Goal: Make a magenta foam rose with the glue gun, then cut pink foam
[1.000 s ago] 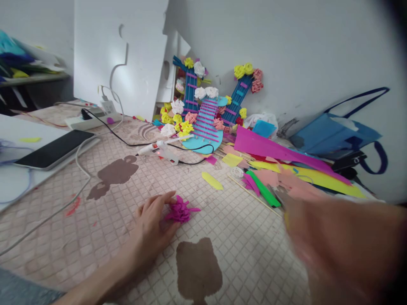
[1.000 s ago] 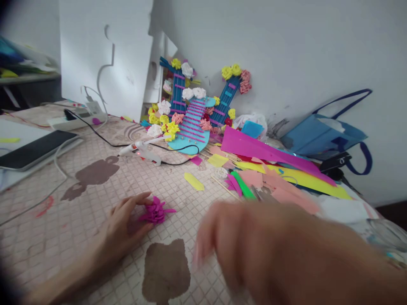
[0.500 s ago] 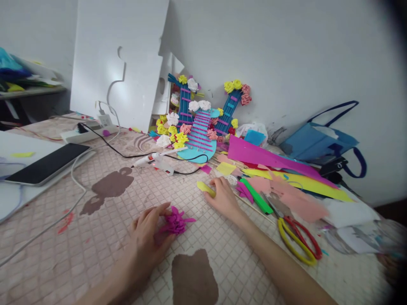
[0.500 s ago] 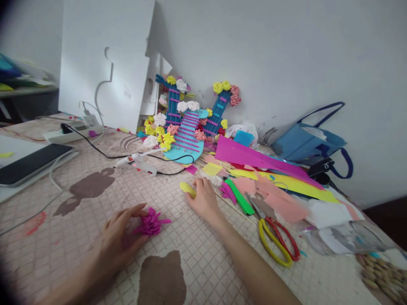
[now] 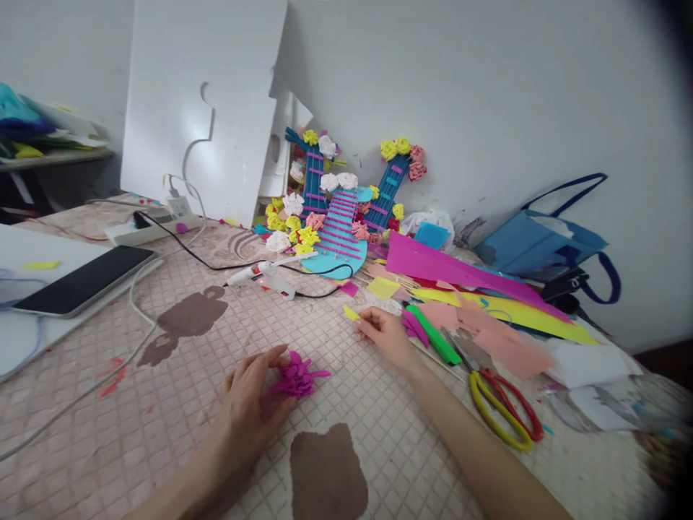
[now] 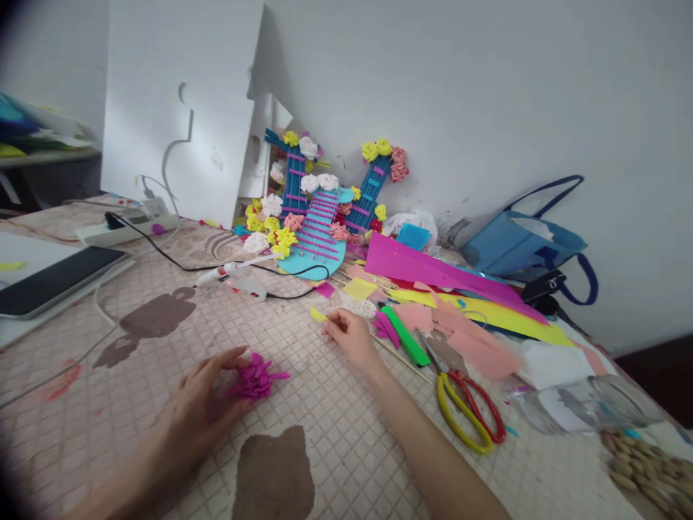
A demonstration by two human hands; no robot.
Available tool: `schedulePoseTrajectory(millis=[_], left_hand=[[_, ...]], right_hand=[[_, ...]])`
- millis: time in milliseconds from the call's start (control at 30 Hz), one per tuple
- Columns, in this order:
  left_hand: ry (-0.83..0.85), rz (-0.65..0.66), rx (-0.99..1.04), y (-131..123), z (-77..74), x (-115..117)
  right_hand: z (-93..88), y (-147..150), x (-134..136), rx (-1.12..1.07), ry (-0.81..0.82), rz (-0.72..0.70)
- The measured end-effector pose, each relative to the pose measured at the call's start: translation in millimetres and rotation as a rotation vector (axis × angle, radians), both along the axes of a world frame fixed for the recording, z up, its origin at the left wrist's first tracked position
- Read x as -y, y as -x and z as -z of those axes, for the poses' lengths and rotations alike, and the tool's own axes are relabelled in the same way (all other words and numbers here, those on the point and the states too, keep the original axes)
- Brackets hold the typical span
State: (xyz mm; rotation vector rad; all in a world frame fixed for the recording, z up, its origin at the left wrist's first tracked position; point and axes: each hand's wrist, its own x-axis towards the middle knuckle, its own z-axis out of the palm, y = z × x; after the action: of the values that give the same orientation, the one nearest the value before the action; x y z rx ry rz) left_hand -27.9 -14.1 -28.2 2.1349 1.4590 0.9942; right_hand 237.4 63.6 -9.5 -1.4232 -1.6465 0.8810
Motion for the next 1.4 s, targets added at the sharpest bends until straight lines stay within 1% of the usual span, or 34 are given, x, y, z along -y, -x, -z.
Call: schedulePoseTrajectory(millis=[133,300,467,567,700,800,967,1100,1200,1267,1400], left_hand=[[-0.005,-0.012,-0.015,-1.1,0.8,0.3],[-0.019,-0.023,-0.041,-1.2,1.1,-0.5],[-0.042,-0.036,-0.039,-0.6,4.7,-2.2],[-0.041,-0.04,-0.048,-0.8,6.0,-3.0],[-0.017,-0.028,-0.07,-0.7,3.2,-3.4],[-0.004,-0.034,-0.083,0.4,-0.6,-3.4],[-0.008,-0.021,-0.082,2.6,-5.0,-3.6],[-0.029,-0.032,-0.123,2.1,-1.8,-4.2],[-0.053,-0.052,-0.15,1.0,1.0,-4.8],[-0.064,-0.039,-0.157,0.9,1.3,-5.0],[-0.068,-0.007,-0.166,3.2,-2.0,-3.4]], right_hand=[[-2.0,-4.3,2.8,-0.145,0.112,-0.039],[-0.6,-4.2,6.4,-0.219,0.114,-0.033],[3.0,-5.9,5.5,-0.234,0.099,0.018],[4.5,-8.0,5.1,-0.252,0.121,0.013],[6.1,-9.5,6.0,-0.264,0.149,-0.018],[5.6,-7.1,8.5,-0.254,0.134,-0.011],[-1.1,1.8,15.9,-0.228,0.094,-0.016],[-4.9,2.1,24.9,-0.224,0.102,-0.057],[-4.7,-1.0,33.8,-0.225,0.124,-0.087],[-3.9,-2.9,39.3,-0.221,0.134,-0.1],[-1.9,-5.7,45.3,-0.207,0.134,-0.106]])
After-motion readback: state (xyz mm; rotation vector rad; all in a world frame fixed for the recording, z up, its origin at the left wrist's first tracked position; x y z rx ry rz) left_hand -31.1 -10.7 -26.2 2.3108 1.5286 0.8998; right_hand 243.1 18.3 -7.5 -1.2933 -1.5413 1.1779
